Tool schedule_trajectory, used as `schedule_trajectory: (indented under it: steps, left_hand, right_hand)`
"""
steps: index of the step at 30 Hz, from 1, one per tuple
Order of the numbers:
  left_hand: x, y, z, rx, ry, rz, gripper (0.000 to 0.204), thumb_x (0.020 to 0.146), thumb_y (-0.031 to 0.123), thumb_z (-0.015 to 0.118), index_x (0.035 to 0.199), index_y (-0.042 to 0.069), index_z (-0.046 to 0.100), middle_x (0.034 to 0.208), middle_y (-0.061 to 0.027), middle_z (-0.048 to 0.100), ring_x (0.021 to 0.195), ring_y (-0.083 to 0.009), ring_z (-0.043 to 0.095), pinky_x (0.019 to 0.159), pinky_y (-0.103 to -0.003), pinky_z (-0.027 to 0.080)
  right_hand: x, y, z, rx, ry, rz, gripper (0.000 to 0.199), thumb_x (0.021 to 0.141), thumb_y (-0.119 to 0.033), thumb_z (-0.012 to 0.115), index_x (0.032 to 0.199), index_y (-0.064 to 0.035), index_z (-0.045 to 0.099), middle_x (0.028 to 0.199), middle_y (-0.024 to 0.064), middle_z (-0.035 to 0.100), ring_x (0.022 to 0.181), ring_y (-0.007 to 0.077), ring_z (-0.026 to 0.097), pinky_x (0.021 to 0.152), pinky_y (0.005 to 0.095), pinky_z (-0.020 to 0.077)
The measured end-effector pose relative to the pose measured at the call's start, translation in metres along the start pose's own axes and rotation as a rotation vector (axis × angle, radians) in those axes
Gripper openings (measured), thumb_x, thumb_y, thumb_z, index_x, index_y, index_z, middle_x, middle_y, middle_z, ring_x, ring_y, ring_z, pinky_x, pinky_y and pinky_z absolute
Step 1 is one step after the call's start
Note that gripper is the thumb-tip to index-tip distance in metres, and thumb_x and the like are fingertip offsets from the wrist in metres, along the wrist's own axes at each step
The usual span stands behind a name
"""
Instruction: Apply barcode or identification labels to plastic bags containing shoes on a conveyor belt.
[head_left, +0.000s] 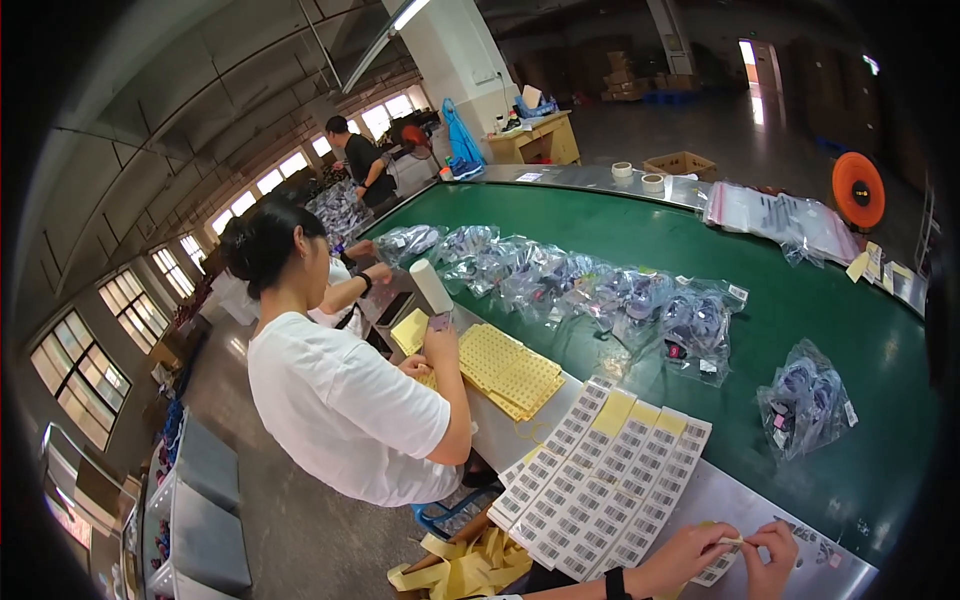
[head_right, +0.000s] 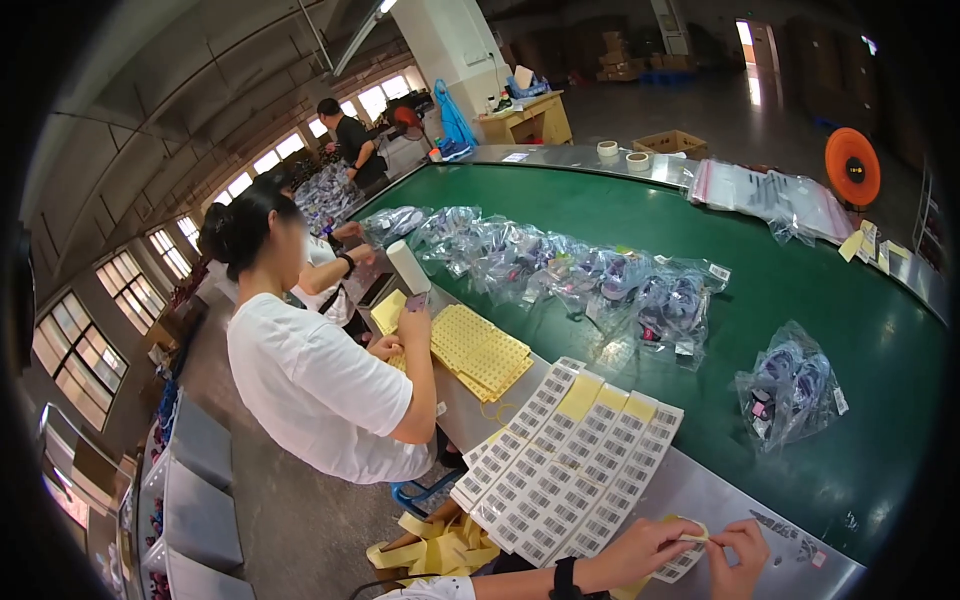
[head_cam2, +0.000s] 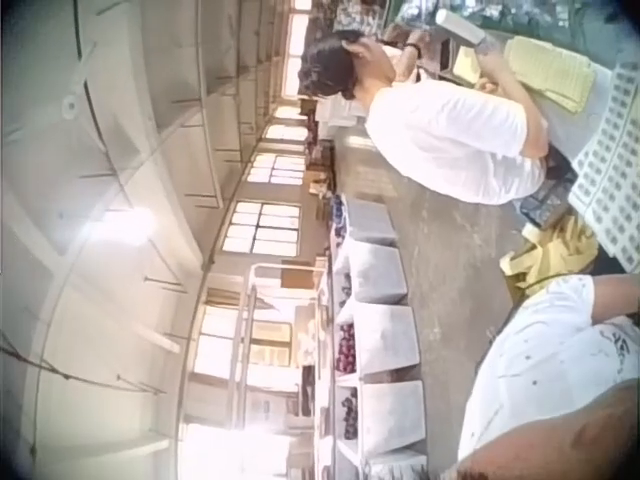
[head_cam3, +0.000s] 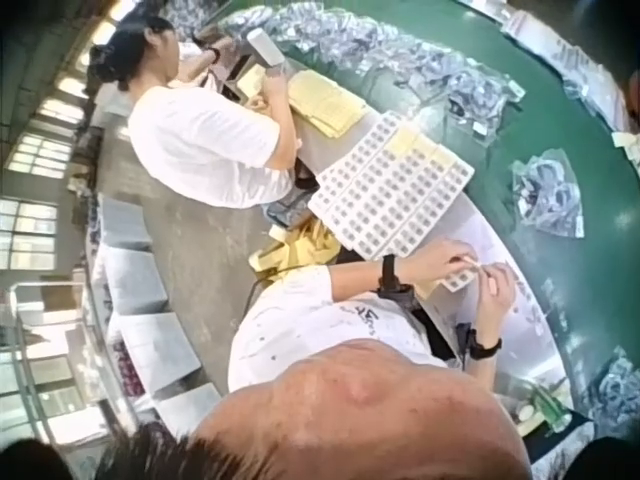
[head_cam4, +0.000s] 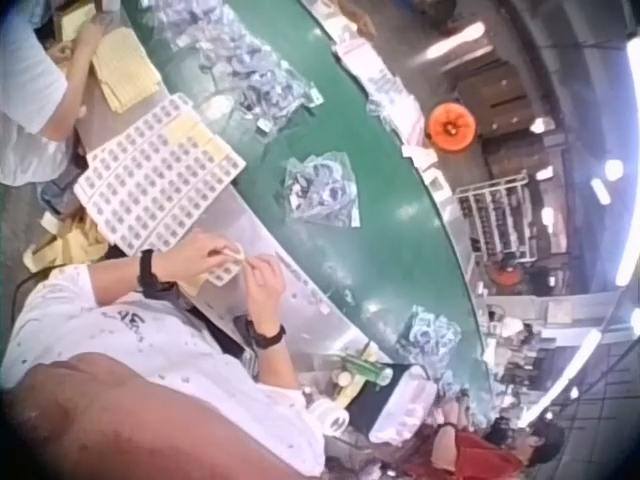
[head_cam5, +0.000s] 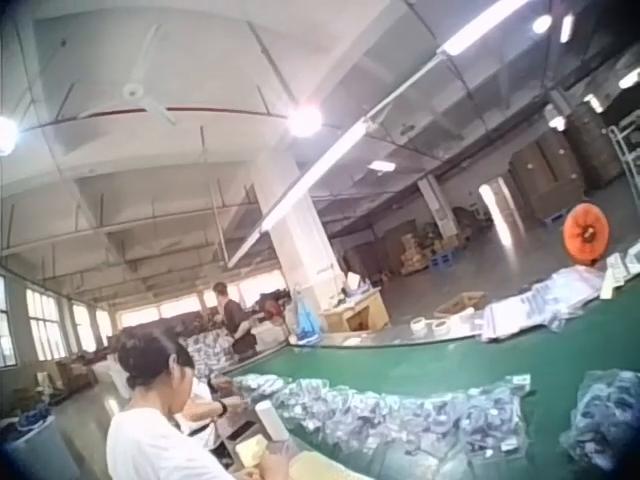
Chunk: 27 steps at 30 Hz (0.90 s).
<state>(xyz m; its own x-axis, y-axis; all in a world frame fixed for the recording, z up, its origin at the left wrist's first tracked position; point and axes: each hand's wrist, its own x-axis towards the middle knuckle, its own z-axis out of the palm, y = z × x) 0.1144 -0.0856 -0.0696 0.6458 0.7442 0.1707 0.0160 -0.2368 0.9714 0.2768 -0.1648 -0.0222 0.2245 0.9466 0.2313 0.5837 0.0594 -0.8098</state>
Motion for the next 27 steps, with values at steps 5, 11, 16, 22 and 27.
schedule_trajectory:
  steps: [5,11,16,22,27]
  left_hand:
    - [0.008,-0.001,0.005,-0.180,-0.029,-0.279,0.024,0.091,0.010,0.060,0.114,0.001,0.061,0.080,-0.0096,0.064,0.066,-0.0096,0.054,0.060,-0.026,0.045]
    - [0.010,-0.007,0.010,-0.065,-0.063,-0.228,0.038,0.090,0.009,0.060,0.127,0.004,0.052,0.068,-0.0053,0.054,0.061,-0.0089,0.046,0.059,-0.026,0.042]
    - [0.015,-0.007,0.015,-0.050,-0.160,-0.275,0.053,0.090,0.008,0.059,0.139,0.010,0.040,0.065,-0.0039,0.052,0.058,-0.0103,0.045,0.059,-0.026,0.042]
    - [0.020,-0.031,0.017,-0.158,-0.061,-0.386,0.054,0.092,0.010,0.059,0.141,0.010,0.038,0.084,-0.0102,0.066,0.072,-0.0112,0.061,0.068,-0.026,0.048]
    - [0.014,-0.038,0.038,-0.225,-0.159,-0.526,0.056,0.091,0.010,0.060,0.142,0.009,0.038,0.099,-0.0108,0.067,0.085,-0.0119,0.064,0.075,-0.027,0.051]
  right_hand:
    - [-0.002,0.011,0.002,-0.153,0.064,-0.168,0.008,0.079,0.003,0.065,0.087,0.0017,0.063,0.089,0.0142,0.059,0.082,0.0315,0.057,0.075,0.0375,0.0460]
    - [-0.005,0.024,0.003,-0.123,0.090,-0.192,0.011,0.079,0.006,0.063,0.089,0.0018,0.062,0.093,0.0161,0.058,0.084,0.0326,0.057,0.075,0.0375,0.0465]
    - [0.001,0.026,0.000,-0.134,0.112,-0.156,0.005,0.084,0.002,0.059,0.088,0.0024,0.061,0.104,0.0192,0.056,0.093,0.0341,0.056,0.081,0.0380,0.0460]
    - [0.044,0.077,-0.039,0.096,0.303,-0.128,0.006,0.084,-0.002,0.057,0.078,-0.0027,0.055,0.098,0.0089,0.058,0.086,0.0123,0.055,0.073,0.0239,0.0423]
    - [0.121,0.260,-0.175,0.262,0.720,-0.035,0.033,0.091,-0.003,0.053,0.124,-0.0042,0.053,0.112,0.0063,0.057,0.094,0.0124,0.053,0.082,0.0242,0.0414]
